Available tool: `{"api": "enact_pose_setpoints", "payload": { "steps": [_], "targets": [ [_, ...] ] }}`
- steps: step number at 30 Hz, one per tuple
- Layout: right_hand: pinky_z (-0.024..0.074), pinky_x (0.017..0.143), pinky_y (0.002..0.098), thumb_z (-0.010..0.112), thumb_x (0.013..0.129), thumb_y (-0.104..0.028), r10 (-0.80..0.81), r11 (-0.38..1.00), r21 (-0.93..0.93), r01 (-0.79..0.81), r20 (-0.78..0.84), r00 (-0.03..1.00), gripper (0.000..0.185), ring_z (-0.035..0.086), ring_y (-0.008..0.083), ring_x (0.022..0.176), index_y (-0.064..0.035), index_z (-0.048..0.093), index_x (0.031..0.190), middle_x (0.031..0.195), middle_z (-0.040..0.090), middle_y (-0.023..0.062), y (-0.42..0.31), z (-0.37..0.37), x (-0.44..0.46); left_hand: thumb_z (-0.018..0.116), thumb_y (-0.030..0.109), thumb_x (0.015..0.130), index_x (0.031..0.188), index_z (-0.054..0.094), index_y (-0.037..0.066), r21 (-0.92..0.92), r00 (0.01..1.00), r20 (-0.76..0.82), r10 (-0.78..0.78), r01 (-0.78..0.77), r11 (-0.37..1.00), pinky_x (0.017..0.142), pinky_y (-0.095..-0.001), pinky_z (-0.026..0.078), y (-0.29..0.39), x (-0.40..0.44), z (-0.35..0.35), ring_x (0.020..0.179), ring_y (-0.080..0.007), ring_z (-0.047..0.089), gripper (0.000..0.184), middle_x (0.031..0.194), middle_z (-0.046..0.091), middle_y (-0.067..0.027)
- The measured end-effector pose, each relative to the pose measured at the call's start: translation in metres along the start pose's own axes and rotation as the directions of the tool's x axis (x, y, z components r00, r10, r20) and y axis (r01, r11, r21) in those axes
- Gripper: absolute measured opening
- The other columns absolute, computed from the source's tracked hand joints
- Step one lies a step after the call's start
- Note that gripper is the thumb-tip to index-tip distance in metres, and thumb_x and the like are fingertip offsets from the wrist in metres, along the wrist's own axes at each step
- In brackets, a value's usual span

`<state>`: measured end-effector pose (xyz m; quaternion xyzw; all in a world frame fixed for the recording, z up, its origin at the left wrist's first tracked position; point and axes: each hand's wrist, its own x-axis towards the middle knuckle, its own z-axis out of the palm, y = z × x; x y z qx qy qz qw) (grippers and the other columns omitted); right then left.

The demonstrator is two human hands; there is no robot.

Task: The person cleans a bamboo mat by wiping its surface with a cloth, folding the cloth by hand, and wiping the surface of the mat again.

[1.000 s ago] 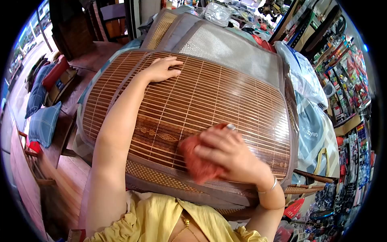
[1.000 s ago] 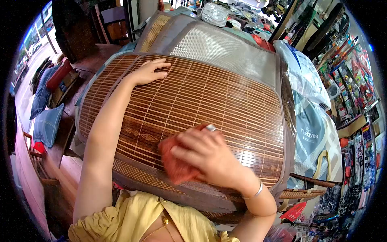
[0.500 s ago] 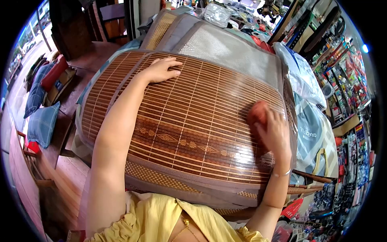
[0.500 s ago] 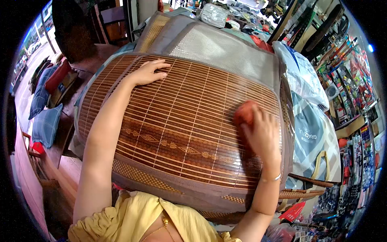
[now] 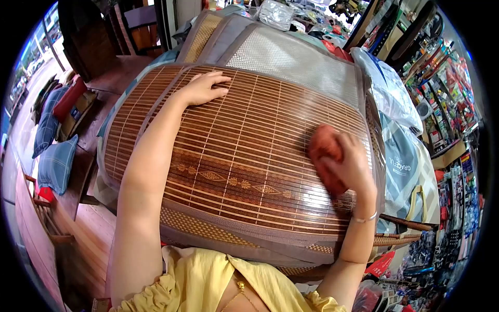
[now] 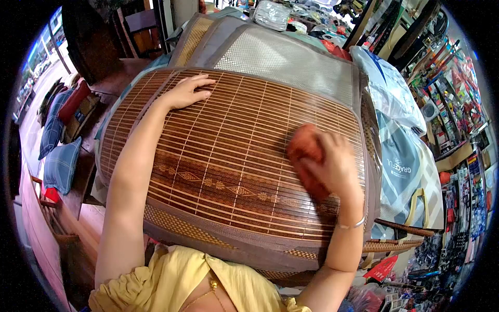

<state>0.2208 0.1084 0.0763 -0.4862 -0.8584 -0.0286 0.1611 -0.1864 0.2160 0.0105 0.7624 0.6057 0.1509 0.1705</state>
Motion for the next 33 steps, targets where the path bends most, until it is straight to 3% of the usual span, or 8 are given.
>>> {"api": "enact_pose_setpoints", "payload": {
  "steps": [3, 5, 8, 11, 17, 23, 27, 33],
  "targets": [
    [0.0441, 0.093, 0.0437, 0.075, 0.076, -0.032, 0.288, 0.927, -0.228, -0.297, -0.072, 0.955, 0.053, 0.054, 0.0353, 0.107, -0.0074, 0.058, 0.12, 0.115, 0.06, 0.0144, 0.043, 0.0, -0.002, 0.053, 0.052, 0.092, 0.142, 0.046, 0.022, -0.012, 1.0, -0.005, 0.003, -0.003, 1.0, 0.118, -0.0453, 0.015, 0.001, -0.002, -0.001, 0.143, -0.0313, 0.025, 0.059, 0.154, 0.03, -0.0113],
    [0.0442, 0.092, 0.0442, 0.075, 0.078, -0.031, 0.346, 0.895, -0.275, -0.351, -0.069, 0.936, 0.056, 0.054, 0.0337, 0.108, -0.0077, 0.056, 0.125, 0.117, 0.06, 0.0148, 0.046, 0.001, -0.005, 0.053, 0.051, 0.092, 0.142, 0.046, 0.021, -0.018, 1.0, 0.002, -0.028, 0.028, 0.999, 0.118, -0.0452, 0.014, 0.004, -0.003, -0.002, 0.143, -0.0301, 0.026, 0.059, 0.154, 0.03, -0.0113],
    [0.0442, 0.095, 0.0436, 0.071, 0.083, -0.032, 0.179, 0.905, -0.39, -0.172, -0.019, 0.984, 0.059, 0.054, 0.0309, 0.111, -0.0047, 0.05, 0.131, 0.121, 0.058, 0.0154, 0.014, 0.003, -0.006, 0.053, 0.051, 0.092, 0.141, 0.046, 0.022, -0.013, 1.0, 0.005, -0.016, 0.016, 1.0, 0.118, -0.0453, 0.014, 0.003, -0.002, -0.002, 0.143, -0.0299, 0.026, 0.058, 0.154, 0.03, -0.0113],
    [0.0408, 0.098, 0.0446, 0.074, 0.077, -0.029, -0.15, 0.979, -0.134, 0.156, 0.051, 0.987, 0.064, 0.049, 0.0323, 0.114, -0.0037, 0.05, 0.13, 0.125, 0.054, 0.0166, -0.045, 0.003, -0.008, 0.053, 0.051, 0.092, 0.141, 0.047, 0.022, -0.01, 1.0, 0.003, -0.009, 0.009, 1.0, 0.117, -0.0456, 0.015, 0.005, -0.005, -0.004, 0.143, -0.0297, 0.026, 0.057, 0.154, 0.031, -0.0111],
    [0.0362, 0.099, 0.0475, 0.076, 0.067, -0.027, -0.608, 0.781, 0.269, 0.563, 0.126, 0.784, 0.071, 0.048, 0.0324, 0.12, -0.0147, 0.053, 0.134, 0.13, 0.052, 0.0118, -0.092, 0.002, -0.014, 0.052, 0.051, 0.092, 0.14, 0.047, 0.022, -0.002, 1.0, -0.004, -0.001, 0.001, 1.0, 0.117, -0.044, 0.017, 0.003, -0.003, -0.001, 0.142, -0.0291, 0.028, 0.056, 0.153, 0.031, -0.0112],
    [0.036, 0.104, 0.0464, 0.076, 0.07, -0.013, -0.103, 0.993, 0.059, 0.103, 0.003, 0.995, 0.066, 0.047, 0.0363, 0.121, -0.0117, 0.053, 0.132, 0.13, 0.052, 0.0172, -0.024, 0.013, 0.003, 0.053, 0.049, 0.092, 0.14, 0.047, 0.021, -0.001, 1.0, -0.002, 0.001, -0.001, 1.0, 0.117, -0.0447, 0.016, 0.002, -0.002, -0.001, 0.142, -0.0298, 0.028, 0.057, 0.153, 0.032, -0.0119],
    [0.0358, 0.101, 0.0488, 0.072, 0.081, -0.019, 0.266, 0.938, -0.185, -0.294, -0.16, 0.95, 0.055, 0.047, 0.0363, 0.118, -0.0094, 0.05, 0.13, 0.125, 0.052, 0.0176, 0.024, 0.014, 0.003, 0.053, 0.049, 0.092, 0.141, 0.047, 0.021, -0.004, 1.0, -0.004, 0.006, -0.006, 1.0, 0.117, -0.0451, 0.016, 0.002, -0.002, -0.002, 0.142, -0.0297, 0.027, 0.057, 0.153, 0.031, -0.0122],
    [0.0296, 0.107, 0.0519, 0.077, 0.072, -0.019, 0.078, 0.993, 0.086, -0.078, 0.006, 0.997, 0.06, 0.046, 0.034, 0.121, -0.0049, 0.048, 0.123, 0.124, 0.053, 0.0177, -0.025, 0.009, -0.002, 0.052, 0.051, 0.092, 0.141, 0.046, 0.021, 0.007, 1.0, -0.004, 0.011, -0.011, 1.0, 0.117, -0.0448, 0.016, -0.002, 0.0, -0.001, 0.142, -0.0287, 0.027, 0.058, 0.153, 0.031, -0.0124]
  ]
}}
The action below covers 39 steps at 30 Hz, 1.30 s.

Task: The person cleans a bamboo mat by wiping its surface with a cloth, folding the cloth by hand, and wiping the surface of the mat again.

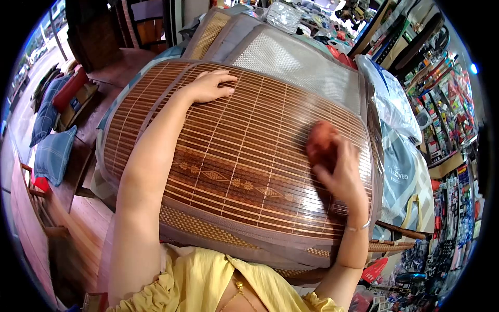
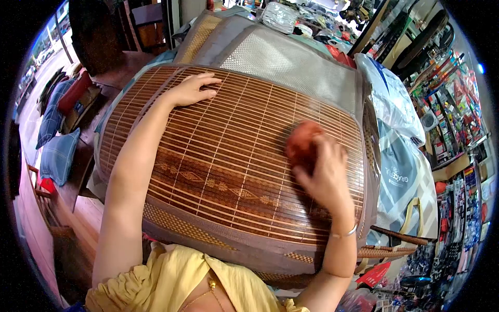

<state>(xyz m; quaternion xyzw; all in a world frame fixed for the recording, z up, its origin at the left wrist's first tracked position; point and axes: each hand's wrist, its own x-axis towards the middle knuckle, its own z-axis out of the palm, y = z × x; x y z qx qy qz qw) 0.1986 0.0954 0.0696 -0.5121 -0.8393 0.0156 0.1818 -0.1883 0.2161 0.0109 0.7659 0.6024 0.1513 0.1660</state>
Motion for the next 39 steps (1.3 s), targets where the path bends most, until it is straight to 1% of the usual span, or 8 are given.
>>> {"api": "enact_pose_setpoints", "payload": {
  "steps": [2, 7, 14, 20, 25, 31, 35, 39],
  "targets": [
    [0.0242, 0.111, 0.0534, 0.079, 0.065, -0.018, -0.336, 0.937, 0.113, 0.33, 0.041, 0.941, 0.064, 0.042, 0.0334, 0.129, -0.0039, 0.048, 0.119, 0.127, 0.053, 0.0167, -0.025, 0.001, -0.001, 0.052, 0.052, 0.092, 0.141, 0.046, 0.022, 0.009, 1.0, 0.0, 0.017, -0.017, 1.0, 0.117, -0.0447, 0.016, 0.0, -0.001, 0.0, 0.142, -0.0291, 0.028, 0.057, 0.153, 0.031, -0.0124],
    [0.0078, 0.115, 0.0597, 0.077, 0.069, -0.026, -0.633, 0.77, 0.333, 0.544, 0.301, 0.713, 0.051, 0.026, 0.0342, 0.142, -0.0172, 0.063, 0.118, 0.147, 0.039, 0.0152, -0.068, -0.003, -0.017, 0.052, 0.052, 0.092, 0.141, 0.047, 0.022, 0.013, 1.0, -0.005, -0.008, 0.008, 1.0, 0.117, -0.0445, 0.017, 0.006, -0.004, -0.002, 0.142, -0.0299, 0.028, 0.057, 0.153, 0.031, -0.0124],
    [0.0329, 0.107, 0.0515, 0.075, 0.076, -0.026, -0.279, 0.946, 0.199, 0.255, 0.105, 0.955, 0.059, 0.039, 0.0405, 0.13, -0.0141, 0.057, 0.131, 0.144, 0.041, 0.0196, -0.019, 0.007, 0.003, 0.053, 0.05, 0.092, 0.14, 0.048, 0.022, 0.014, 1.0, -0.021, 0.005, -0.005, 1.0, 0.116, -0.0446, 0.018, 0.005, -0.004, -0.001, 0.141, -0.0313, 0.029, 0.056, 0.152, 0.033, -0.0131],
    [0.0338, 0.105, 0.0495, 0.061, 0.089, -0.037, 0.13, 0.957, -0.252, -0.147, -0.084, 0.988, 0.055, 0.04, 0.0396, 0.127, -0.0139, 0.049, 0.138, 0.145, 0.04, 0.0202, 0.053, 0.018, 0.013, 0.053, 0.05, 0.092, 0.14, 0.048, 0.021, 0.012, 1.0, -0.014, -0.009, 0.009, 1.0, 0.117, -0.045, 0.016, 0.006, -0.003, 0.0, 0.142, -0.031, 0.028, 0.056, 0.153, 0.032, -0.0126],
    [0.0288, 0.108, 0.0557, 0.071, 0.078, -0.042, -0.15, 0.979, -0.122, 0.161, 0.092, 0.984, 0.07, 0.031, 0.0397, 0.136, -0.0126, 0.048, 0.138, 0.147, 0.036, 0.0194, -0.003, 0.008, 0.003, 0.054, 0.052, 0.092, 0.143, 0.044, 0.026, 0.004, 1.0, 0.022, -0.004, 0.004, 1.0, 0.116, -0.0505, 0.02, -0.004, 0.003, 0.001, 0.143, -0.0351, 0.023, 0.058, 0.155, 0.028, -0.0094],
    [0.031, 0.106, 0.0555, 0.075, 0.075, -0.037, -0.674, 0.735, 0.296, 0.611, 0.21, 0.708, 0.064, 0.033, 0.039, 0.135, -0.0221, 0.054, 0.134, 0.147, 0.038, 0.0133, -0.066, 0.011, -0.016, 0.052, 0.05, 0.092, 0.141, 0.047, 0.021, 0.014, 0.999, -0.016, 0.041, -0.041, 0.999, 0.117, -0.0449, 0.015, -0.001, -0.001, 0.002, 0.142, -0.028, 0.029, 0.057, 0.153, 0.032, -0.0132],
    [0.0346, 0.104, 0.0518, 0.073, 0.078, -0.032, -0.535, 0.842, 0.173, 0.511, 0.153, 0.831, 0.059, 0.039, 0.038, 0.13, -0.0188, 0.055, 0.132, 0.145, 0.04, 0.014, -0.049, 0.012, -0.001, 0.052, 0.05, 0.092, 0.141, 0.047, 0.021, 0.015, 1.0, -0.006, 0.004, -0.004, 1.0, 0.117, -0.0452, 0.015, 0.006, -0.004, 0.0, 0.142, -0.0283, 0.028, 0.057, 0.153, 0.032, -0.013],
    [0.035, 0.106, 0.05, 0.068, 0.085, -0.024, -0.122, 0.991, -0.063, 0.121, -0.003, 0.993, 0.052, 0.042, 0.038, 0.128, -0.0117, 0.053, 0.133, 0.141, 0.045, 0.0175, 0.018, 0.016, 0.019, 0.052, 0.05, 0.092, 0.14, 0.047, 0.022, 0.009, 1.0, -0.011, -0.02, 0.02, 1.0, 0.117, -0.0454, 0.015, 0.005, -0.002, 0.001, 0.142, -0.0296, 0.027, 0.056, 0.153, 0.031, -0.0126]
  ]
}}
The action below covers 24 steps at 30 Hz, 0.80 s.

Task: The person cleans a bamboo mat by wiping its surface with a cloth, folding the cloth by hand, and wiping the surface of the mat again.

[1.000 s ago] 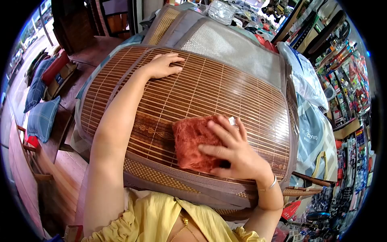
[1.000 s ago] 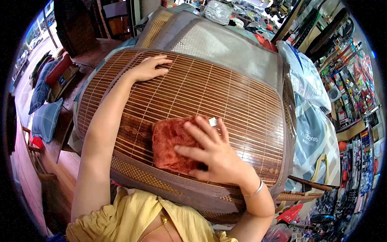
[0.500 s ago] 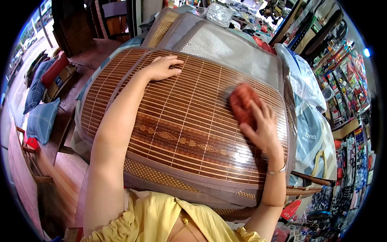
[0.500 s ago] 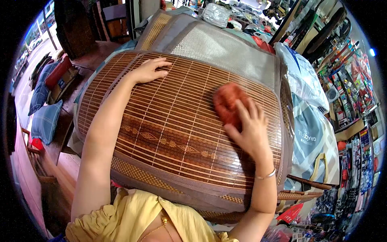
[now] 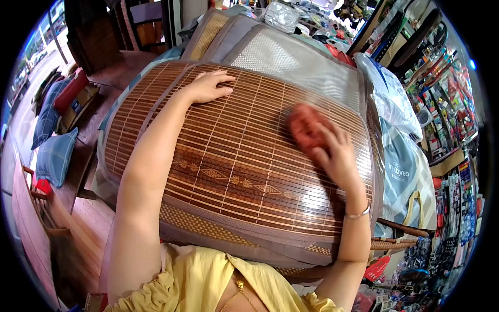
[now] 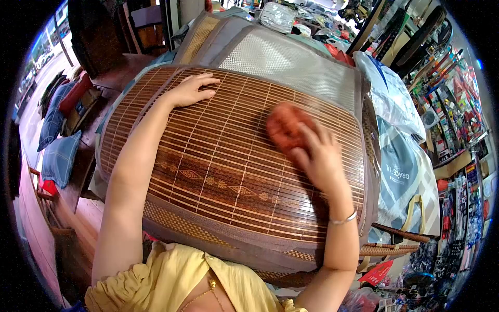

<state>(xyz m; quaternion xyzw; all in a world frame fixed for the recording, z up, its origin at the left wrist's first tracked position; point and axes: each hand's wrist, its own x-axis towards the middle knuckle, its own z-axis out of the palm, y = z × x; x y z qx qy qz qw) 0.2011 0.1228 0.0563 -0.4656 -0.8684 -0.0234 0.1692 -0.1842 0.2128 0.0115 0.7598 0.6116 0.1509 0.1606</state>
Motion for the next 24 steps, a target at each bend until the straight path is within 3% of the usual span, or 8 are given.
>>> {"api": "enact_pose_setpoints", "payload": {
  "steps": [3, 6, 9, 11, 16, 20, 22, 24],
  "targets": [
    [0.0361, 0.103, 0.0501, 0.064, 0.088, -0.031, 0.215, 0.96, -0.161, -0.229, -0.099, 0.972, 0.052, 0.043, 0.0364, 0.125, -0.0142, 0.052, 0.135, 0.139, 0.047, 0.0168, 0.041, -0.001, -0.007, 0.053, 0.05, 0.092, 0.14, 0.048, 0.022, -0.009, 1.0, 0.003, 0.005, -0.005, 1.0, 0.117, -0.0454, 0.015, 0.0, 0.0, -0.001, 0.143, -0.0301, 0.026, 0.056, 0.153, 0.031, -0.0125],
    [0.037, 0.102, 0.0506, 0.064, 0.088, -0.032, 0.232, 0.938, -0.24, -0.251, -0.103, 0.967, 0.052, 0.043, 0.0368, 0.124, -0.0141, 0.052, 0.135, 0.14, 0.046, 0.0164, 0.037, -0.001, -0.011, 0.053, 0.051, 0.092, 0.141, 0.047, 0.021, -0.017, 1.0, 0.004, 0.015, -0.015, 1.0, 0.117, -0.045, 0.014, 0.0, -0.001, -0.001, 0.142, -0.0298, 0.027, 0.057, 0.153, 0.031, -0.0125],
    [0.0369, 0.102, 0.0513, 0.069, 0.084, -0.028, 0.026, 0.996, -0.08, -0.027, -0.014, 1.0, 0.054, 0.04, 0.0395, 0.128, -0.0142, 0.053, 0.134, 0.142, 0.044, 0.0178, 0.003, -0.001, -0.01, 0.052, 0.05, 0.092, 0.14, 0.047, 0.021, -0.021, 1.0, 0.003, 0.009, -0.009, 1.0, 0.117, -0.0446, 0.014, -0.001, 0.0, -0.002, 0.142, -0.0287, 0.028, 0.056, 0.153, 0.031, -0.0129],
    [0.0336, 0.105, 0.0518, 0.072, 0.08, -0.028, -0.19, 0.981, 0.054, 0.187, 0.073, 0.979, 0.057, 0.038, 0.0395, 0.13, -0.0152, 0.054, 0.133, 0.143, 0.042, 0.017, -0.035, -0.006, -0.011, 0.053, 0.052, 0.092, 0.142, 0.044, 0.025, 0.007, 0.998, 0.034, 0.047, -0.048, 0.999, 0.116, -0.0501, 0.018, -0.009, 0.005, 0.0, 0.144, -0.0349, 0.021, 0.058, 0.155, 0.027, -0.0106],
    [0.0292, 0.11, 0.0523, 0.071, 0.08, -0.035, -0.606, 0.782, 0.334, 0.526, 0.213, 0.766, 0.057, 0.033, 0.0396, 0.135, -0.0201, 0.056, 0.133, 0.15, 0.035, 0.0145, -0.086, -0.009, -0.02, 0.054, 0.051, 0.092, 0.142, 0.045, 0.026, -0.008, 0.999, 0.03, 0.029, -0.028, 1.0, 0.116, -0.0491, 0.019, -0.006, 0.002, -0.001, 0.143, -0.0349, 0.022, 0.057, 0.155, 0.027, -0.0103],
    [0.0305, 0.107, 0.0531, 0.071, 0.081, -0.029, -0.371, 0.914, 0.229, 0.335, 0.137, 0.918, 0.057, 0.034, 0.0376, 0.135, -0.0192, 0.053, 0.135, 0.147, 0.038, 0.0141, -0.059, -0.004, -0.008, 0.054, 0.05, 0.092, 0.142, 0.046, 0.023, 0.006, 1.0, 0.016, 0.015, -0.015, 1.0, 0.116, -0.0475, 0.018, 0.0, -0.001, -0.002, 0.142, -0.0321, 0.025, 0.057, 0.154, 0.03, -0.0109],
    [0.0325, 0.109, 0.05, 0.071, 0.081, -0.021, -0.142, 0.978, 0.16, 0.131, 0.06, 0.988, 0.056, 0.039, 0.0378, 0.131, -0.0125, 0.052, 0.134, 0.142, 0.044, 0.0167, -0.032, -0.001, 0.0, 0.053, 0.05, 0.092, 0.141, 0.047, 0.021, 0.014, 1.0, 0.003, 0.006, -0.006, 1.0, 0.116, -0.0449, 0.017, 0.002, -0.001, -0.002, 0.142, -0.029, 0.028, 0.058, 0.153, 0.032, -0.0118],
    [0.0365, 0.106, 0.0492, 0.068, 0.085, -0.023, 0.063, 0.998, 0.001, -0.063, -0.009, 0.998, 0.051, 0.041, 0.0382, 0.129, -0.0123, 0.053, 0.134, 0.141, 0.045, 0.0175, 0.008, 0.004, 0.002, 0.052, 0.051, 0.092, 0.141, 0.047, 0.02, -0.006, 1.0, 0.005, 0.018, -0.018, 1.0, 0.117, -0.0452, 0.016, -0.003, 0.001, 0.0, 0.142, -0.029, 0.028, 0.058, 0.153, 0.032, -0.0115]
  ]
}}
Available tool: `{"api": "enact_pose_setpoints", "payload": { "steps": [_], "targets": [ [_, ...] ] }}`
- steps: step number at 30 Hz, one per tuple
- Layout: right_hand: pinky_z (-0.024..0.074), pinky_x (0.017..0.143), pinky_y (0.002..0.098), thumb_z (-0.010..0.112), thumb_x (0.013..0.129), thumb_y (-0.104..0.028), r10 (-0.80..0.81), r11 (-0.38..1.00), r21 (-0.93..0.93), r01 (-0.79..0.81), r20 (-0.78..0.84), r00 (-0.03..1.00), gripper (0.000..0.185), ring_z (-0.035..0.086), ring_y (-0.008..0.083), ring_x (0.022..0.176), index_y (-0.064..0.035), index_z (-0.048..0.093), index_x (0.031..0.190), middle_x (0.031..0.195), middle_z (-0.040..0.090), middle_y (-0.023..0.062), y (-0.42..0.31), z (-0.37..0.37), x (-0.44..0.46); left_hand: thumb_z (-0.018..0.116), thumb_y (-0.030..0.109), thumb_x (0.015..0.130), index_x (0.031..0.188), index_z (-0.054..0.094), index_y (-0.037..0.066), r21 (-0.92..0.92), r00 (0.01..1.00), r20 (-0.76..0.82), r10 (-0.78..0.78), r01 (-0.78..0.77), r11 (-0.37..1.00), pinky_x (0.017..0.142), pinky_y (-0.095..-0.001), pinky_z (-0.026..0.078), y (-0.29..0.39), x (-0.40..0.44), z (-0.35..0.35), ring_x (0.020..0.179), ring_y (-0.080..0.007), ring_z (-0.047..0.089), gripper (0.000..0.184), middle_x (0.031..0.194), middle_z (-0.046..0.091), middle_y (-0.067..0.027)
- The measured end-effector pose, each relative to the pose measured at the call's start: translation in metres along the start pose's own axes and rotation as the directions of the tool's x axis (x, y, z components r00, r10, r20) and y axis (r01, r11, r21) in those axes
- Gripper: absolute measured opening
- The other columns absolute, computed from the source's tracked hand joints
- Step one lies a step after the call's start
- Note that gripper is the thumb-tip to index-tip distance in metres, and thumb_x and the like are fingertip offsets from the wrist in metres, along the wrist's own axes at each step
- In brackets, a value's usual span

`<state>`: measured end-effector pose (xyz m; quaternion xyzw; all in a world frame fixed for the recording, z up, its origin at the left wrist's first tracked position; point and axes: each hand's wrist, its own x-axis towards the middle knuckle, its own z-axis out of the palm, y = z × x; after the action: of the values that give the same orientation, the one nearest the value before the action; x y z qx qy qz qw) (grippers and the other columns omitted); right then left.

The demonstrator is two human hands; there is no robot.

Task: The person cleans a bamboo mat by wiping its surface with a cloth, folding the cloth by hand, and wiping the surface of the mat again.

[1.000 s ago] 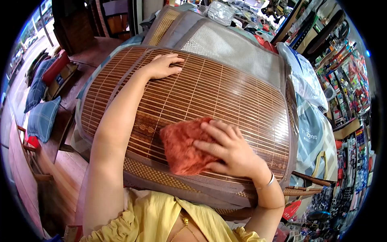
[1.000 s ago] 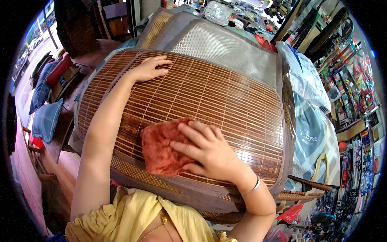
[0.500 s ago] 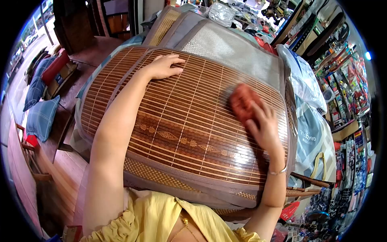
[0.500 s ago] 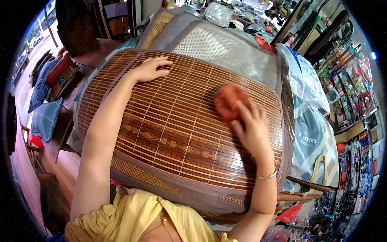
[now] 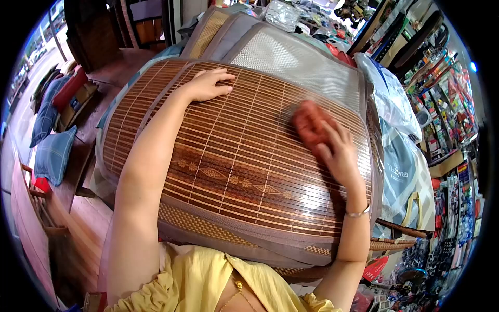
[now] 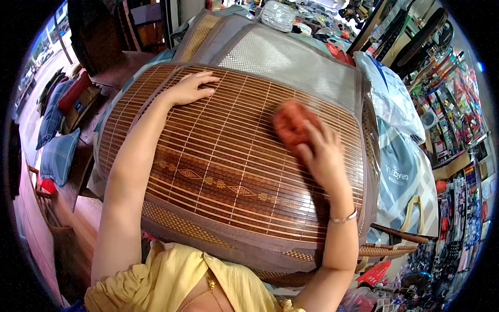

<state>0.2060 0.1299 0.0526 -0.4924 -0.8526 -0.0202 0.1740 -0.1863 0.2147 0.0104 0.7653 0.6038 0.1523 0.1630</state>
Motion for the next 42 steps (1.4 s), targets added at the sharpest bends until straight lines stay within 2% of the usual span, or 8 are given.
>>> {"api": "enact_pose_setpoints", "payload": {
  "steps": [6, 10, 17, 22, 27, 32, 37, 42],
  "targets": [
    [0.0367, 0.102, 0.0509, 0.063, 0.089, -0.032, 0.195, 0.95, -0.228, -0.212, -0.093, 0.976, 0.054, 0.043, 0.0383, 0.125, -0.0139, 0.049, 0.138, 0.141, 0.045, 0.0191, 0.033, -0.001, -0.01, 0.052, 0.051, 0.092, 0.14, 0.047, 0.021, -0.006, 1.0, -0.001, -0.004, 0.004, 1.0, 0.117, -0.0449, 0.015, 0.004, -0.003, -0.002, 0.142, -0.0282, 0.028, 0.057, 0.153, 0.032, -0.0116],
    [0.0348, 0.104, 0.0521, 0.071, 0.083, -0.028, -0.138, 0.99, 0.0, 0.138, 0.044, 0.989, 0.059, 0.037, 0.04, 0.131, -0.016, 0.051, 0.137, 0.143, 0.043, 0.0191, -0.027, -0.004, -0.012, 0.052, 0.05, 0.092, 0.14, 0.048, 0.02, -0.015, 1.0, -0.009, 0.018, -0.018, 1.0, 0.117, -0.0446, 0.015, 0.001, -0.003, -0.002, 0.142, -0.028, 0.028, 0.056, 0.153, 0.033, -0.0122],
    [0.036, 0.102, 0.0506, 0.074, 0.076, -0.036, -0.617, 0.783, 0.232, 0.577, 0.169, 0.769, 0.063, 0.04, 0.0387, 0.128, -0.0195, 0.055, 0.133, 0.144, 0.041, 0.0153, -0.093, -0.015, -0.029, 0.054, 0.052, 0.092, 0.142, 0.045, 0.024, -0.015, 0.999, 0.029, -0.016, 0.017, 1.0, 0.116, -0.0497, 0.02, 0.001, -0.001, -0.003, 0.143, -0.0355, 0.022, 0.058, 0.155, 0.028, -0.0115],
    [0.0348, 0.107, 0.0487, 0.071, 0.081, -0.025, -0.155, 0.988, 0.023, 0.154, 0.077, 0.985, 0.056, 0.041, 0.0364, 0.128, -0.0122, 0.053, 0.132, 0.139, 0.046, 0.0152, -0.043, -0.013, -0.012, 0.052, 0.05, 0.093, 0.141, 0.047, 0.021, 0.015, 1.0, -0.002, 0.002, -0.002, 1.0, 0.117, -0.0448, 0.017, 0.002, -0.002, -0.002, 0.142, -0.0311, 0.028, 0.056, 0.153, 0.031, -0.0111],
    [0.0347, 0.104, 0.0479, 0.067, 0.086, -0.028, 0.232, 0.938, -0.264, -0.224, -0.003, 0.973, 0.047, 0.044, 0.0355, 0.123, -0.0056, 0.054, 0.125, 0.132, 0.051, 0.0167, 0.023, -0.022, -0.013, 0.051, 0.05, 0.093, 0.141, 0.046, 0.022, 0.016, 1.0, 0.012, -0.008, 0.008, 1.0, 0.117, -0.0448, 0.015, 0.003, -0.002, -0.003, 0.142, -0.029, 0.027, 0.056, 0.154, 0.031, -0.0109],
    [0.0281, 0.111, 0.0498, 0.075, 0.077, -0.041, -0.003, 1.0, -0.031, 0.005, 0.055, 0.998, 0.068, 0.033, 0.0426, 0.134, 0.0098, 0.05, 0.114, 0.14, 0.041, 0.0278, -0.006, -0.018, -0.015, 0.051, 0.051, 0.093, 0.142, 0.045, 0.023, 0.005, 0.999, 0.025, -0.035, 0.034, 0.999, 0.118, -0.044, 0.015, 0.009, -0.004, -0.006, 0.143, -0.0279, 0.026, 0.056, 0.154, 0.03, -0.0101],
    [0.0346, 0.103, 0.0495, 0.084, 0.063, -0.038, -0.382, 0.914, 0.183, 0.361, 0.091, 0.92, 0.059, 0.044, 0.0383, 0.121, -0.002, 0.053, 0.098, 0.127, 0.051, 0.02, -0.072, -0.021, -0.022, 0.052, 0.052, 0.093, 0.142, 0.046, 0.023, 0.008, 0.999, 0.023, -0.023, 0.023, 1.0, 0.117, -0.044, 0.016, 0.003, -0.003, -0.003, 0.143, -0.029, 0.025, 0.057, 0.155, 0.029, -0.0095],
    [0.0366, 0.097, 0.0457, 0.076, 0.067, -0.026, -0.523, 0.847, 0.187, 0.497, 0.129, 0.843, 0.076, 0.046, 0.0334, 0.117, -0.0216, 0.05, 0.138, 0.132, 0.05, 0.0119, -0.09, -0.023, -0.028, 0.053, 0.052, 0.091, 0.14, 0.048, 0.024, -0.006, 0.999, 0.009, -0.047, 0.047, 0.999, 0.117, -0.0458, 0.016, 0.005, -0.003, -0.003, 0.142, -0.0324, 0.027, 0.057, 0.154, 0.03, -0.0099]
  ]
}}
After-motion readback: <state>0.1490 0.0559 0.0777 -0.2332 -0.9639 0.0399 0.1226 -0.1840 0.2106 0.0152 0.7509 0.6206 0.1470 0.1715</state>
